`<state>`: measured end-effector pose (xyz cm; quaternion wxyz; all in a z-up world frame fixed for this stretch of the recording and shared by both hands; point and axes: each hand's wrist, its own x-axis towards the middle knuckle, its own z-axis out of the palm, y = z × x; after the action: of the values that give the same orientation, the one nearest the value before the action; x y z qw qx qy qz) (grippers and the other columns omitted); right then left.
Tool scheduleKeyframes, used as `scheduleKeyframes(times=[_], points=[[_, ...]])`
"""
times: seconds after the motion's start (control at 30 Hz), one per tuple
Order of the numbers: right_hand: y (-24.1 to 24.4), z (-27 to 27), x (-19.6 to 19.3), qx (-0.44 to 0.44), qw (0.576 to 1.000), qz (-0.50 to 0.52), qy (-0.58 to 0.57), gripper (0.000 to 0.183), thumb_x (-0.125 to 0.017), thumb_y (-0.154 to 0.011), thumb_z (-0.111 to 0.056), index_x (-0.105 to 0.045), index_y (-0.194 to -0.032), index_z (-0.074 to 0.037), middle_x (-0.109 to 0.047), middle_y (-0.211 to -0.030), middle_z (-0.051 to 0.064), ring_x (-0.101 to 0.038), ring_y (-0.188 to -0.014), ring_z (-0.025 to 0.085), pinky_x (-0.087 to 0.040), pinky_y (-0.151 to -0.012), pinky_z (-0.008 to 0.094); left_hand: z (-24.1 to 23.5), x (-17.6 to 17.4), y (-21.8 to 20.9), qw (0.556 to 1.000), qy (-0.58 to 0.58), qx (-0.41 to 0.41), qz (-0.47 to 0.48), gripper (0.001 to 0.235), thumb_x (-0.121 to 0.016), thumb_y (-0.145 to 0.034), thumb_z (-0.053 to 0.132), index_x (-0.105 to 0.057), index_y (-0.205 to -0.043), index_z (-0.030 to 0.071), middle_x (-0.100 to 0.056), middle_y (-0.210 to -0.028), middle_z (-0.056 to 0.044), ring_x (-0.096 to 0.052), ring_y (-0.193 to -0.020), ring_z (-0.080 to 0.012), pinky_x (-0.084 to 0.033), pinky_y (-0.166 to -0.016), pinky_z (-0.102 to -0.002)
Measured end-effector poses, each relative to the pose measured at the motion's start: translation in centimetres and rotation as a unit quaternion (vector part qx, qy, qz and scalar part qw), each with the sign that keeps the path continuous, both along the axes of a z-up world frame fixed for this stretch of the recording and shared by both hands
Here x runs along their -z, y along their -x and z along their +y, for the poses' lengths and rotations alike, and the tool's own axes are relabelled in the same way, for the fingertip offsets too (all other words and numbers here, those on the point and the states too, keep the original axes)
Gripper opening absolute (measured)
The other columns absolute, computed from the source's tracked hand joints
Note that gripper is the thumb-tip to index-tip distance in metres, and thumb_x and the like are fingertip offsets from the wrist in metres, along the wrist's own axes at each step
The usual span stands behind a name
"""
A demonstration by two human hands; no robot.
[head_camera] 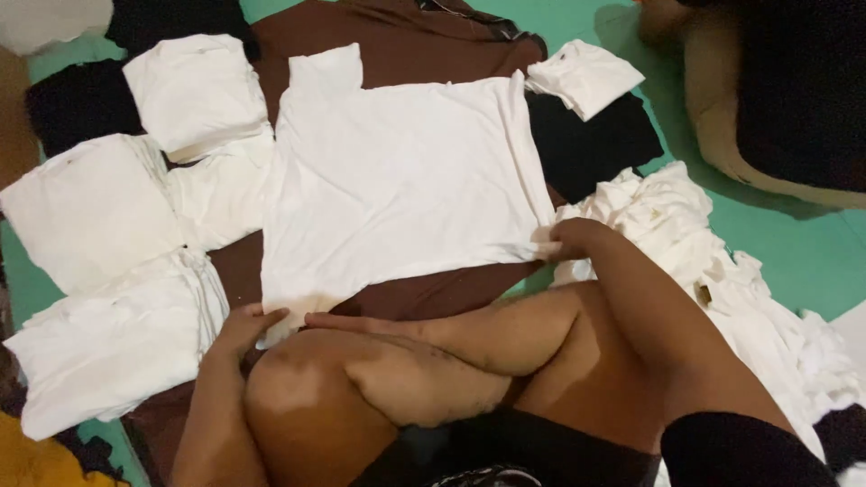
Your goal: The person sits cross-legged on the floor and folds a white t-shirt by hand. They smooth the fabric, fold the sleeves inward, fold the shirt in half lengthwise, and then fold it into a compact square, placing it on a pile of other folded clothes.
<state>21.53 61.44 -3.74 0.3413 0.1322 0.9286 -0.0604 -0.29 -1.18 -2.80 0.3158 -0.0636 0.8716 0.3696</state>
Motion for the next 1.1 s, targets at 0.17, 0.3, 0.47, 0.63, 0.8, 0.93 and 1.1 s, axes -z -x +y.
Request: scheduleKeyframes(times=[0.17,0.3,0.47,0.63,0.8,0.93,1.1], points=[[0.5,1.0,1.6,0.09,0.988,-0.031,0.125,0.049,-0.06,-0.086,-0.054,-0.075,-0.088,-0.007,-0.078,-0.073,0.011,-0.075,-0.087,0.03,-0.053,-0.095,0.041,-3.1,4.4,1.5,0.995,-0.03,-0.055,0.075,0.057,-0.078,-0.093,0.05,-0.07,-0.133,0.011,-0.072,-0.109,-0.018,-0.066,-0.1,-0.0316,-0.051,-0.089,-0.047],[0.3,1.3,3.2,0.092,0.985,-0.043,0.137,0.032,-0.075,-0.08,-0.042,-0.079,-0.095,-0.014,-0.08,-0.071,0.005,-0.079,-0.078,0.022,-0.056,-0.084,0.037,-3.6,4.4,2.3,0.992,-0.051,-0.091,0.077,0.052,-0.065,-0.107,0.047,-0.063,-0.139,0.006,-0.067,-0.119,-0.02,-0.063,-0.108,-0.0315,-0.051,-0.093,-0.046],[0.6,-0.8,2.5,-0.004,0.997,-0.047,0.063,0.054,-0.084,-0.071,-0.053,-0.075,-0.11,-0.016,-0.079,-0.104,0.008,-0.073,-0.107,0.03,-0.056,-0.095,0.044,0.5,-3.5,-1.7,0.998,0.002,-0.061,-0.002,0.066,-0.078,-0.09,0.053,-0.067,-0.136,0.007,-0.068,-0.125,-0.023,-0.063,-0.118,-0.0356,-0.05,-0.099,-0.049],[1.8,-5.3,-0.1,-0.17,0.977,-0.113,-0.057,0.071,-0.067,-0.085,-0.066,-0.065,-0.135,-0.016,-0.073,-0.126,0.005,-0.068,-0.12,0.026,-0.056,-0.1,0.046,-2.4,0.4,-2.1,0.996,0.006,-0.078,-0.048,0.071,-0.084,-0.083,0.04,-0.065,-0.137,-0.002,-0.064,-0.133,-0.032,-0.059,-0.125,-0.0433,-0.048,-0.103,-0.053],[2.5,-4.2,5.9,-0.318,0.933,-0.059,-0.156,0.021,-0.062,-0.089,-0.021,-0.073,-0.105,-0.014,-0.073,-0.096,0.001,-0.072,-0.09,0.025,-0.058,-0.082,0.047,-4.0,3.9,-3.0,0.926,-0.281,-0.254,0.008,0.048,-0.076,-0.102,0.032,-0.059,-0.138,0.004,-0.071,-0.118,-0.017,-0.071,-0.103,-0.0249,-0.058,-0.091,-0.047],[1.9,-5.3,5.8,-0.317,0.933,-0.064,-0.158,0.022,-0.065,-0.087,-0.024,-0.074,-0.105,-0.016,-0.073,-0.095,0.0,-0.072,-0.091,0.024,-0.058,-0.082,0.047,-2.0,1.0,-2.3,0.976,-0.081,-0.199,0.023,0.072,-0.07,-0.1,0.06,-0.052,-0.152,0.014,-0.064,-0.134,-0.018,-0.061,-0.123,-0.0305,-0.051,-0.101,-0.051],[0.9,-5.5,4.2,-0.253,0.948,-0.073,-0.179,0.027,-0.076,-0.08,-0.033,-0.077,-0.103,-0.02,-0.075,-0.095,-0.004,-0.073,-0.093,0.021,-0.058,-0.083,0.045,-5.4,9.4,-0.3,0.975,-0.02,-0.219,-0.031,0.082,-0.086,-0.083,0.06,-0.06,-0.145,0.014,-0.067,-0.126,-0.021,-0.066,-0.113,-0.0333,-0.057,-0.089,-0.048]])
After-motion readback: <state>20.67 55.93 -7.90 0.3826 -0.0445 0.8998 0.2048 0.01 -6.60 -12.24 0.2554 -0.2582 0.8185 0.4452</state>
